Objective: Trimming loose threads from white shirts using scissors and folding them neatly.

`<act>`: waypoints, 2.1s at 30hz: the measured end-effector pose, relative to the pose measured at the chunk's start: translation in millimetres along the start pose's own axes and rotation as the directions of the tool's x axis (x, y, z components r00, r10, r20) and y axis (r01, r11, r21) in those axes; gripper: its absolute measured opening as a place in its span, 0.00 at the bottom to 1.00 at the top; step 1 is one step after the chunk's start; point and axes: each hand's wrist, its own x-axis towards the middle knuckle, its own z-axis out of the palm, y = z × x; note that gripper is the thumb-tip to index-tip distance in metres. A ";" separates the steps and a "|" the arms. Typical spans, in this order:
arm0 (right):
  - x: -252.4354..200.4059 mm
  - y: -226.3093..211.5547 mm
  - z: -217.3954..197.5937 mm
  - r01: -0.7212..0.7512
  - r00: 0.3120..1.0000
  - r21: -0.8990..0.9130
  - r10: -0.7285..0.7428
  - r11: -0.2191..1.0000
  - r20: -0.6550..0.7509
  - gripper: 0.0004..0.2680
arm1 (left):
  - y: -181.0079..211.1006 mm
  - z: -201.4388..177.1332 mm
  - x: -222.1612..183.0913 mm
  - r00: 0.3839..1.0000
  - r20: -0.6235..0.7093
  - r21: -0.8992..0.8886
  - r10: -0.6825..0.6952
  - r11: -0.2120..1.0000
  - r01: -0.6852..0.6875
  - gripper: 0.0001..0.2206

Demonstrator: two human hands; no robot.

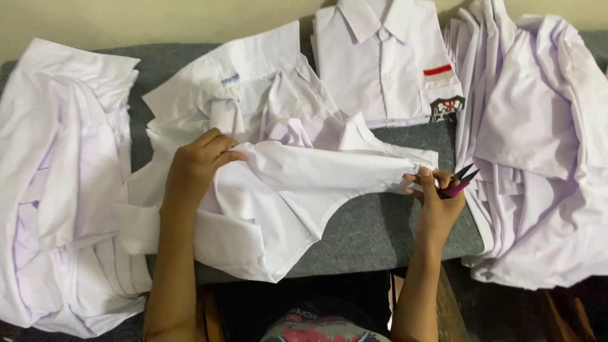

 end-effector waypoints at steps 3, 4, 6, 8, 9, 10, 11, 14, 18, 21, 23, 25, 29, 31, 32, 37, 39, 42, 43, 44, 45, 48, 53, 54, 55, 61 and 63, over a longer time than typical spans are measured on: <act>2.1 0.1 6.9 0.009 1.000 -0.030 -0.008 1.000 0.003 0.14 | -12.0 5.1 14.8 0.998 0.018 -0.021 0.053 0.998 -0.053 0.08; 2.0 0.8 7.9 0.013 1.000 -0.050 -0.013 0.999 0.006 0.14 | -15.9 8.8 18.4 0.996 0.018 -0.001 0.087 0.996 -0.087 0.09; -0.3 -6.2 15.7 -0.022 0.999 -0.038 0.024 0.999 0.037 0.13 | -13.7 11.4 14.8 0.998 0.047 -0.017 0.048 0.999 -0.047 0.08; 1.9 -2.9 14.6 -0.057 0.996 -0.030 0.059 0.998 0.064 0.13 | -11.6 13.6 11.9 0.997 0.078 -0.035 0.013 0.999 -0.011 0.09; 3.4 4.9 9.4 -0.075 0.991 -0.083 0.084 0.994 0.107 0.13 | -10.3 13.8 8.0 0.996 0.040 0.019 0.076 0.997 -0.077 0.09; 4.9 12.5 4.2 -0.092 0.983 -0.137 0.112 0.986 0.148 0.13 | -8.9 13.9 4.1 0.990 0.005 0.075 0.141 0.987 -0.141 0.08; 4.6 12.1 3.5 -0.086 0.983 -0.131 0.106 0.988 0.148 0.13 | 4.0 5.8 -1.2 0.989 0.001 0.080 0.146 0.986 -0.146 0.08; 6.1 16.8 -2.5 -0.074 0.979 -0.192 0.108 0.979 0.175 0.14 | 29.7 -0.8 -29.8 0.988 -0.059 0.024 0.145 0.989 -0.144 0.09; -4.4 -4.4 0.1 -0.251 0.936 -0.235 0.297 0.939 0.188 0.13 | 70.4 -0.1 -78.5 0.996 -0.075 -0.143 -0.038 0.989 0.027 0.10; -16.0 -13.7 11.0 -0.340 0.874 -0.320 0.422 0.885 0.241 0.12 | 86.3 -4.7 -116.0 0.909 0.132 -0.081 -0.396 0.909 0.408 0.24; -21.7 -8.0 14.0 -0.346 0.846 -0.322 0.441 0.881 0.298 0.13 | 91.4 -12.6 -128.3 0.765 0.248 0.011 -0.594 0.791 0.611 0.29; -27.0 -3.8 19.0 -0.318 0.839 -0.435 0.463 0.843 0.284 0.18 | 103.4 -34.1 -120.3 0.352 0.533 0.232 -0.770 0.532 0.814 0.32; -37.9 -13.7 34.6 -0.334 0.832 -0.455 0.485 0.826 0.270 0.20 | 102.6 -17.0 -139.9 0.337 0.604 0.277 -0.722 0.587 0.761 0.30; -43.2 -22.4 41.4 -0.341 0.867 -0.359 0.438 0.869 0.239 0.19 | 117.0 -17.5 -128.6 0.358 0.539 0.242 -0.762 0.548 0.801 0.22; -42.9 -17.8 40.0 -0.340 0.863 -0.360 0.441 0.869 0.248 0.19 | 114.3 -14.9 -132.0 0.353 0.534 0.244 -0.769 0.540 0.806 0.22; -48.6 -25.8 41.5 -0.211 0.937 -0.239 0.265 0.948 0.226 0.17 | 107.3 -11.7 -144.7 0.513 0.510 -0.026 -0.690 0.584 0.811 0.15; -44.3 -20.9 34.3 -0.202 0.952 -0.170 0.234 0.965 0.199 0.16 | 94.2 2.3 -167.1 0.593 0.435 -0.226 -0.678 0.555 0.801 0.13; -38.9 -15.0 26.8 -0.169 0.977 -0.099 0.180 0.981 0.116 0.15 | 65.3 45.6 -206.2 0.608 0.284 -0.641 -0.741 0.325 0.696 0.08; -37.6 -13.3 25.4 -0.146 0.986 -0.100 0.153 0.984 0.065 0.16 | 54.3 63.0 -220.9 0.537 0.242 -0.819 -0.808 0.126 0.560 0.18; -38.9 -10.0 22.0 -0.149 0.985 -0.100 0.157 0.984 0.071 0.16 | 54.9 71.4 -223.1 0.532 0.240 -0.818 -0.812 0.126 0.561 0.18; -38.3 -7.2 19.0 -0.149 0.986 -0.115 0.156 0.982 0.056 0.16 | 54.6 81.1 -223.3 0.518 0.254 -0.954 -0.816 -0.126 0.271 0.12; -38.5 0.4 8.8 -0.129 0.989 -0.143 0.137 0.981 0.048 0.17 | 63.0 93.2 -215.3 0.512 0.236 -0.902 -0.826 -0.383 -0.201 0.07; -41.7 2.1 -1.3 -0.136 0.990 -0.161 0.142 0.978 0.022 0.17 | 85.4 70.2 -204.0 0.244 -0.105 -0.933 -0.964 0.010 -0.360 0.14; -39.9 6.3 -6.3 -0.103 0.994 -0.147 0.107 0.984 0.016 0.17 | 83.4 66.6 -207.5 0.079 -0.446 -0.886 -0.891 0.428 -0.176 0.10; -39.3 11.3 -10.5 -0.074 0.997 -0.132 0.076 0.988 0.014 0.17 | 81.9 61.6 -212.9 -0.019 -0.747 -0.663 -0.664 0.744 0.076 0.10; -47.4 -6.6 -6.1 -0.165 0.986 -0.282 0.151 0.945 -0.071 0.13 | 123.3 -55.4 -143.7 0.891 0.050 -0.179 -0.451 0.874 0.452 0.07; -47.6 -3.9 -6.0 -0.170 0.984 -0.294 0.148 0.941 -0.098 0.13 | 112.7 -27.7 -150.0 0.861 0.223 -0.023 -0.457 0.881 0.473 0.16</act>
